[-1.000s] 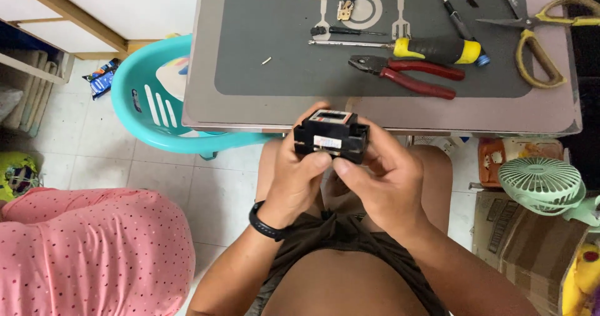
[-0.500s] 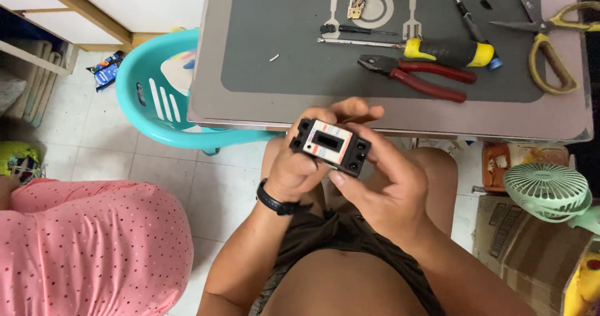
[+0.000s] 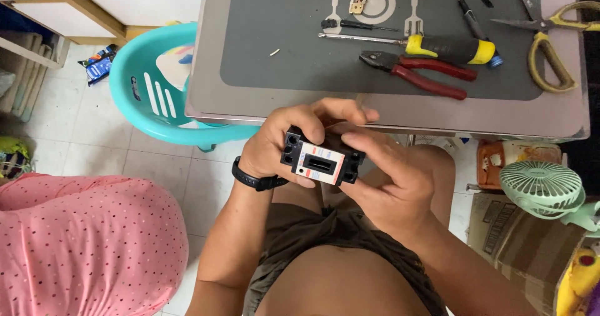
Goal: Disassembling and inspecting the internal components of a small electronic switch or circuit breaker using hand tools.
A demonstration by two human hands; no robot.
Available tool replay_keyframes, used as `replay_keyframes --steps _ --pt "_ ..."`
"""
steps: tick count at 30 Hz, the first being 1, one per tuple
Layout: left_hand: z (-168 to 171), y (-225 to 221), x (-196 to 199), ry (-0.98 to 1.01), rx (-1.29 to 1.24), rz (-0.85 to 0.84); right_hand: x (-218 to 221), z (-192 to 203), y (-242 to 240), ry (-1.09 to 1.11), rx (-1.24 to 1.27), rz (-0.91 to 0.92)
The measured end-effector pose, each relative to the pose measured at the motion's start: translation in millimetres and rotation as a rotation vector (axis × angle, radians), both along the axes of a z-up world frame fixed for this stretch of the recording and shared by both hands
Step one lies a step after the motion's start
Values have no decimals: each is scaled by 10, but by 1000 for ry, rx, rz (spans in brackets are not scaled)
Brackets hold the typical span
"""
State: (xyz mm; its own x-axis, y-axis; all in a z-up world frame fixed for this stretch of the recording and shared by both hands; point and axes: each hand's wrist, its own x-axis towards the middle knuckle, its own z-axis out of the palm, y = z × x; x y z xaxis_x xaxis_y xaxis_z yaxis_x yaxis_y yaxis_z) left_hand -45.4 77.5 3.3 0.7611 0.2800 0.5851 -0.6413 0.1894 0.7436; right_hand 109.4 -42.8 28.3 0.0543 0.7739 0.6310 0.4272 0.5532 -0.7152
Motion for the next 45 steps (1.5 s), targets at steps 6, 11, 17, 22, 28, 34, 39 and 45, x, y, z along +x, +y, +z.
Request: replay_keyframes --steps 6,11,17,22,28,34,39,45 --pt "10 -3 28 -18 -1 2 -10 -69 -19 -13 -8 -46" --pt "-25 0 11 -28 27 14 -13 -128 -33 -13 -27 -49" --pt "30 -13 -83 13 31 31 -63 -159 -20 -45 -27 -96" --pt "16 -147 -28 -55 -133 12 -85 -212 -41 -28 -74 -92" --pt "-187 -267 56 -182 -474 -2 -165 -224 -48 7 -81 -117" --pt "-185 -214 95 -304 -546 -125 -210 -191 -61 -68 -7 -135" --pt "-60 -53 85 -220 -306 -232 -276 -176 -73 -129 142 -155" --pt "-66 -11 94 -196 -179 -226 -176 -277 -170 -230 141 -232"
